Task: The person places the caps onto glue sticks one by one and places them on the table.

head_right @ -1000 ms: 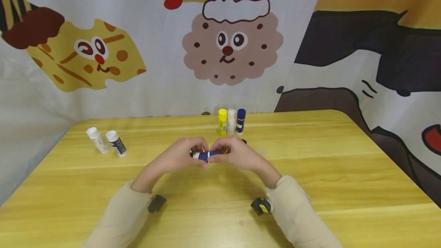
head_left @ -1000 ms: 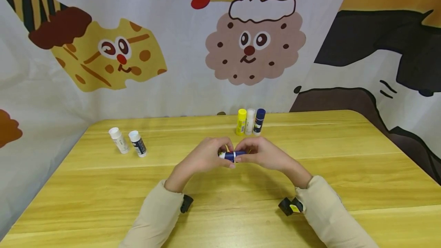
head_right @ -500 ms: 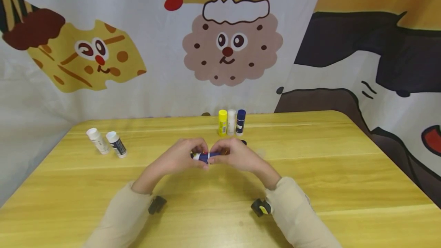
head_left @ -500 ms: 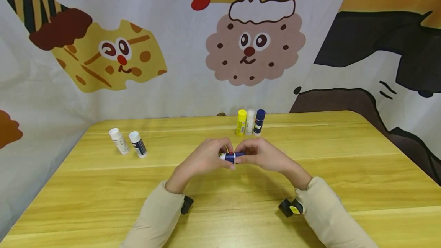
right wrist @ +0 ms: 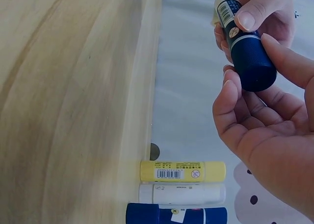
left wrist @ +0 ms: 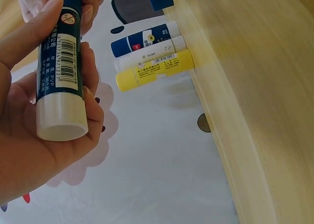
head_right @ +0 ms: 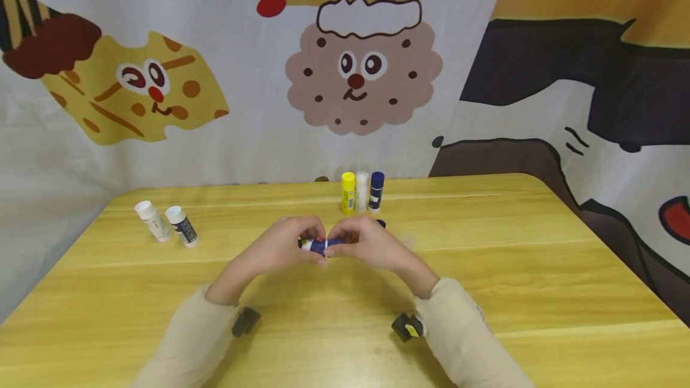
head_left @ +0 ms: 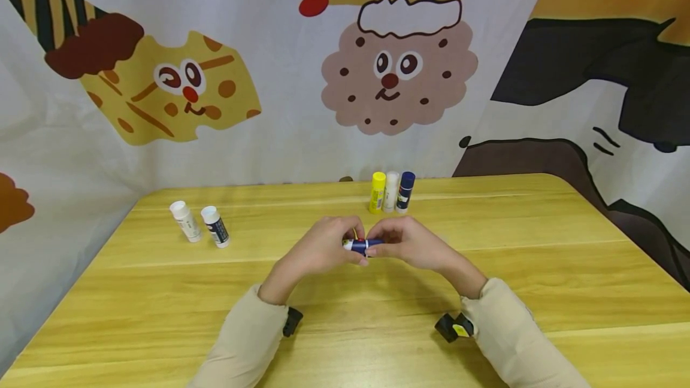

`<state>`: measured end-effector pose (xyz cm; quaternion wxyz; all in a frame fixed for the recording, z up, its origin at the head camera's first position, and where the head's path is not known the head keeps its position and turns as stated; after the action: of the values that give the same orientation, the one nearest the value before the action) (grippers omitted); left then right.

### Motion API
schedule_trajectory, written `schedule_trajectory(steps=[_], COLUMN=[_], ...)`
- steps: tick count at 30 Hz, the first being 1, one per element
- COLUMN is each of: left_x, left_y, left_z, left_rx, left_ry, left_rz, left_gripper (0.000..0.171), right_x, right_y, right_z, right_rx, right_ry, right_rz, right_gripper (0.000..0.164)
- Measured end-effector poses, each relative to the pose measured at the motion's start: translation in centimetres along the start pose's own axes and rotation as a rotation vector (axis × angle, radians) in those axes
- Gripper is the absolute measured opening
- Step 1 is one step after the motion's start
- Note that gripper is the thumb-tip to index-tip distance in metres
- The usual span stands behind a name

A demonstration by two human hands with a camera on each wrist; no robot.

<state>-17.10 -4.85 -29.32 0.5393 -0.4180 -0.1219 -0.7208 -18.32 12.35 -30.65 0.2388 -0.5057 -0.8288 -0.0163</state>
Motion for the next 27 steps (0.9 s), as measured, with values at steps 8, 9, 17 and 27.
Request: schedule_trajectory(steps=[8,9,17,27], left_x=[0.08,0.08,0.07,0.59], left_y=[0.10,0.10,0.11,0.12], left_z=[0.23,0.25,0.11,-0.15], left_rx=[-0.023,-0.021,-0.027,-0.028], left_ry=[-0.016,-0.017,0.009,0.056], left_rz=[0.009,0.010,0.008,0.006], left_gripper=[0.025,0.025,0.025,0.025], right_x=[-0.10,-0.09,-0.09,0.16], right_y=[0.13,0.13,0.17,0.06], right_z=[-0.04,-0.03,-0.11,-0.24], right_rx=[-0.008,-0.008,-0.008,-0.011], right_ry=[-0.001,0.000,0.010,-0.008], right_rz=[0.005,0.006,0.023,0.029], right_gripper=[0.015,0.015,0.014,0.015])
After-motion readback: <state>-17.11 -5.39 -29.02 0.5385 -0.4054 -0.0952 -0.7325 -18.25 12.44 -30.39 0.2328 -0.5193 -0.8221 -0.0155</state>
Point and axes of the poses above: each hand's wrist, its own y-axis away from the middle knuckle, its own x-axis out of the back of the hand, z = x × y, the point moved 2 cm from there along -y, towards the middle knuckle, and after that the axes turned 15 degrees about z, right-handed, at the moved point
